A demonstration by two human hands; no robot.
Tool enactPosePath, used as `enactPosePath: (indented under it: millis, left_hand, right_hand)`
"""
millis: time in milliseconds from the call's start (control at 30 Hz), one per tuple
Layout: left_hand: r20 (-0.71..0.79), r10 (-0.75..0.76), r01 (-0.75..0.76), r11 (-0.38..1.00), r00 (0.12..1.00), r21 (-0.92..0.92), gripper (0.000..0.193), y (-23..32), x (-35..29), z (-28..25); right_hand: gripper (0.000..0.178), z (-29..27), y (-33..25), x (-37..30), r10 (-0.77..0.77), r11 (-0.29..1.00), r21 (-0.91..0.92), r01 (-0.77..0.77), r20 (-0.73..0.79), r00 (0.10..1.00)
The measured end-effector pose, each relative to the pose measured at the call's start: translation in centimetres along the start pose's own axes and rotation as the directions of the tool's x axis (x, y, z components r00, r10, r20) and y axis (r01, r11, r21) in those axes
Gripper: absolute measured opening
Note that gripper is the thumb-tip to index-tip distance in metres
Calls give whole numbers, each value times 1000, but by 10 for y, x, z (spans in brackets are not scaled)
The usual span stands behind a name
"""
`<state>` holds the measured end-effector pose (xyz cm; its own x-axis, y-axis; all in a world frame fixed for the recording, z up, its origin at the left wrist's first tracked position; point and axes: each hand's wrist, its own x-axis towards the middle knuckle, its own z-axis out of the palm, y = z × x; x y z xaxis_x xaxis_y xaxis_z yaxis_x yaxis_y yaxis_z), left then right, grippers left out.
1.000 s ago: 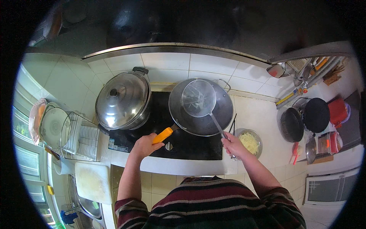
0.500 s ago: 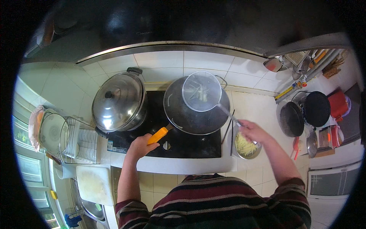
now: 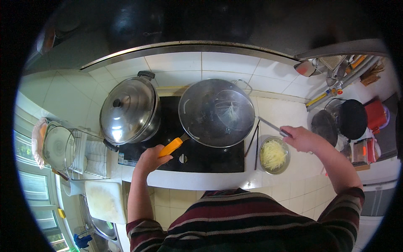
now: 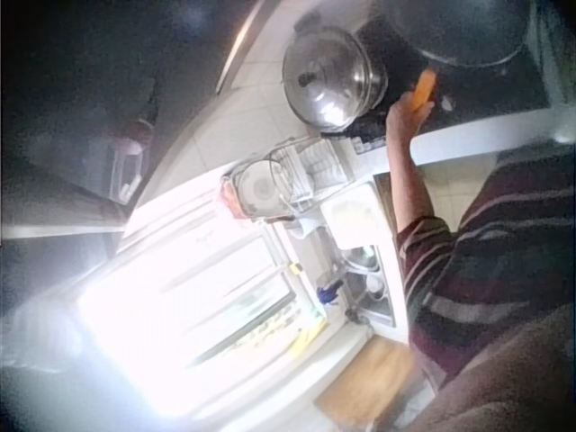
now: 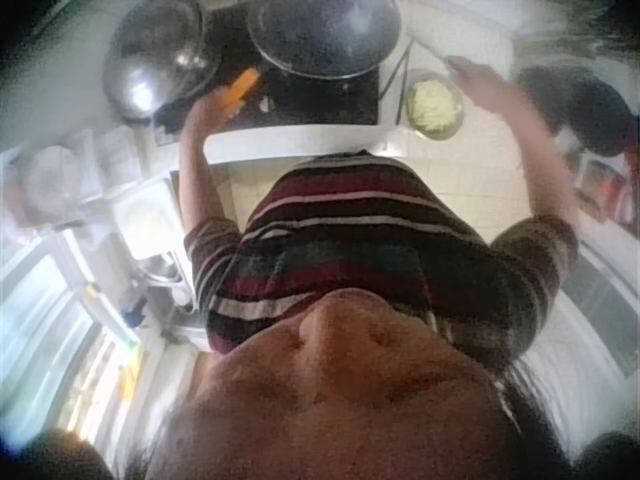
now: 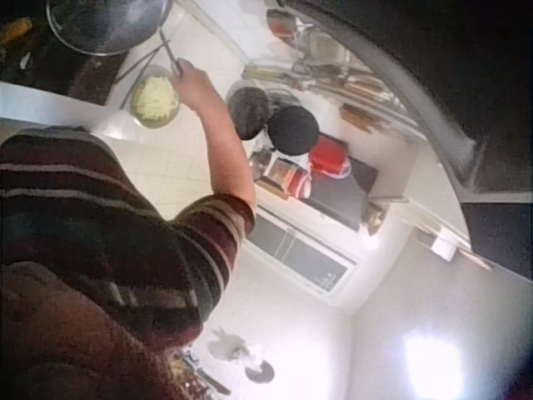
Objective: The person washes a knife and cutting board in the sink, then moves to the stove to stir boiling noodles with chopsticks. They use a strainer to transfer the cooked noodles from the pot into a metal bowl, drain the water, and return the noodles to the bowl.
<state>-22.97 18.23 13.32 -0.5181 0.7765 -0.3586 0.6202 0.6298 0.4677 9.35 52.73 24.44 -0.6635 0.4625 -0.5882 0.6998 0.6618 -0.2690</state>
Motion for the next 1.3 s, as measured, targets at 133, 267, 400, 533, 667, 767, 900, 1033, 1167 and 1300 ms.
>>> enactPosePath:
  millis: [133, 267, 400, 533, 667, 767, 900, 1033, 1167, 1300]
  left_hand:
    - [44, -82, 81, 997, 996, 13, 36, 13, -2, -7]
    - [37, -77, 77, 997, 996, -20, 36, 12, -1, -4]
    - [47, -107, 110, 992, 993, -59, 35, 10, 0, 0]
    - [72, -94, 98, 994, 993, -47, 36, 6, 0, 2]
    - [85, -150, 153, 988, 985, -24, 37, 14, -1, 4]
    - [67, -133, 129, 990, 989, 66, 36, 12, -4, 7]
    - [-62, -30, 27, 998, 998, -48, 30, 11, 9, 4]
    - [-407, 334, -191, 916, 850, 353, 16, 38, 55, -10]
    - [-446, 435, -178, 842, 782, 510, 10, 76, 100, -13]
    - [-468, 362, -124, 877, 806, 465, 12, 97, 111, -23]
  right_hand:
    - [37, 17, -35, -3, 96, 953, 263, -154, 221, 971]
    - [31, 49, -39, 11, -51, 867, 488, -100, 286, 957]
    - [21, 66, -46, 16, -127, 660, 720, -214, 387, 913]
    - [17, 78, -51, 22, -169, 397, 850, -346, 439, 883]
    - [23, 86, -48, 28, -165, 293, 882, -368, 426, 889]
    - [30, 80, -46, 20, -96, 383, 887, -258, 316, 944]
    - [42, 80, -27, 15, -41, 648, 761, -37, 83, 996]
    - [43, 76, -16, 15, -7, 581, 814, -23, 34, 999]
    - [44, 78, -10, 10, -17, 545, 838, 13, -5, 1000]
    - [45, 80, -9, -4, 60, 594, 804, 23, -73, 996]
